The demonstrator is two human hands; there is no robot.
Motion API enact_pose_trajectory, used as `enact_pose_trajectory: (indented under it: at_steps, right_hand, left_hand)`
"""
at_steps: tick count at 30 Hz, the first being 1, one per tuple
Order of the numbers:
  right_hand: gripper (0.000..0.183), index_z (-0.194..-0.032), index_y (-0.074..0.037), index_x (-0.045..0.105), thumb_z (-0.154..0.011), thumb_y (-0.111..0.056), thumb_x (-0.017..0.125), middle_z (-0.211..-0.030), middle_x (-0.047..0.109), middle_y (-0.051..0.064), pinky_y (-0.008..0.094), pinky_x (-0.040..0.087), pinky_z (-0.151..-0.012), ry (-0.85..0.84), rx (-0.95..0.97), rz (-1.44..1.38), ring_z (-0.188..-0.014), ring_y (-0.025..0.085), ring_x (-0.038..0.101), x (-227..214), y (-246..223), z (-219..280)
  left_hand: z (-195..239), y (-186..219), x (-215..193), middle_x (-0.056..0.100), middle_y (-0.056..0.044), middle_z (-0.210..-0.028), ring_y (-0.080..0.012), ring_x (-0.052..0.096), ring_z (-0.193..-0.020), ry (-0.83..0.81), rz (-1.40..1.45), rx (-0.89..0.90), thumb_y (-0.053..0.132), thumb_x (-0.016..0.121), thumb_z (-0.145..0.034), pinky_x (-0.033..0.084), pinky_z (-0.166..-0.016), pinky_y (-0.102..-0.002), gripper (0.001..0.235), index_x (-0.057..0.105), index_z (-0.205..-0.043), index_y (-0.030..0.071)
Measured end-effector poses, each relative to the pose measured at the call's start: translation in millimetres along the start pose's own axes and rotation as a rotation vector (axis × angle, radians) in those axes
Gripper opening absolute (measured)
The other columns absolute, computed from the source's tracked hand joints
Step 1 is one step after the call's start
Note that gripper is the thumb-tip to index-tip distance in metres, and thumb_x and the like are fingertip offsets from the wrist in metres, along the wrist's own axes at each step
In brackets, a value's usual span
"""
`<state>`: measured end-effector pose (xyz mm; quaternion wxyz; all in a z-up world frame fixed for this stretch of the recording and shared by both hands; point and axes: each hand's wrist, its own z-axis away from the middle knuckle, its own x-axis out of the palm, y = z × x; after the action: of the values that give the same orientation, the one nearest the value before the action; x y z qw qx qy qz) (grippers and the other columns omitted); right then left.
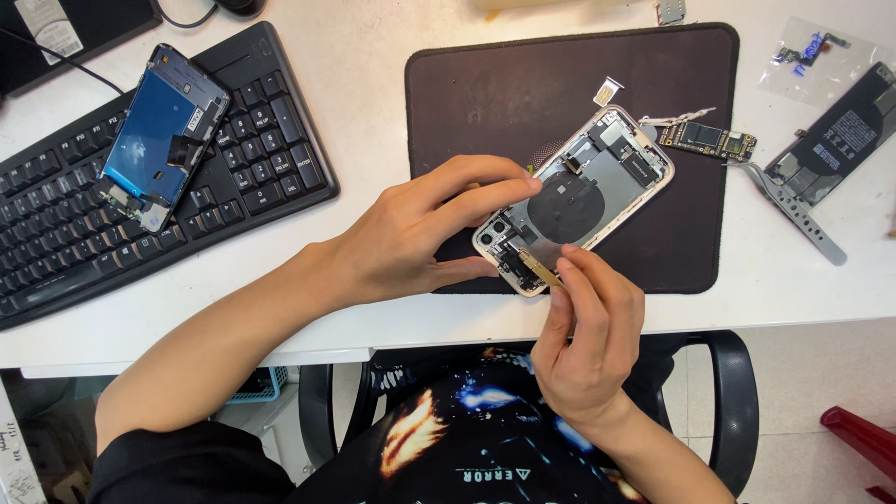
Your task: The person disassembles a smartphone by removing the back cover, disconnecting internal cables, and extracting the battery and logic board. They use a screwdriver and a plastic pry tool to separate components and place them on the work surface.
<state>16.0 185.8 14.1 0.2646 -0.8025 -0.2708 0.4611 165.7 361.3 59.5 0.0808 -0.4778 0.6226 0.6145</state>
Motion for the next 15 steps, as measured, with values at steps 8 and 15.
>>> enact_pose_trajectory:
  at_steps: [8, 15]
  right_hand:
    - [0.037, -0.129, 0.006, 0.051, -0.096, 0.004, 0.066, -0.127, 0.060, 0.020, 0.041, 0.050, -0.093, -0.021, 0.000, -0.016, -0.112, 0.031, 0.059, -0.4, 3.2, 0.8]
    - [0.039, -0.129, 0.007, 0.051, -0.094, 0.004, 0.067, -0.126, 0.058, 0.022, 0.040, 0.050, -0.090, -0.007, -0.020, -0.031, -0.110, 0.032, 0.059, -1.5, 1.8, -1.0]
  left_hand:
    - [-0.2, -1.6, 0.7, 0.055, -0.008, -0.141, -0.0238, 0.062, -0.129, 0.000, 0.008, 0.005, 0.019, 0.092, -0.079, 0.054, -0.106, -0.032, 0.081, 0.048, -0.146, 0.014]
    - [-0.5, 0.5, -2.5, 0.055, -0.008, -0.141, -0.0235, 0.063, -0.128, -0.010, 0.008, -0.003, 0.016, 0.092, -0.077, 0.054, -0.106, -0.032, 0.081, 0.048, -0.146, 0.014]
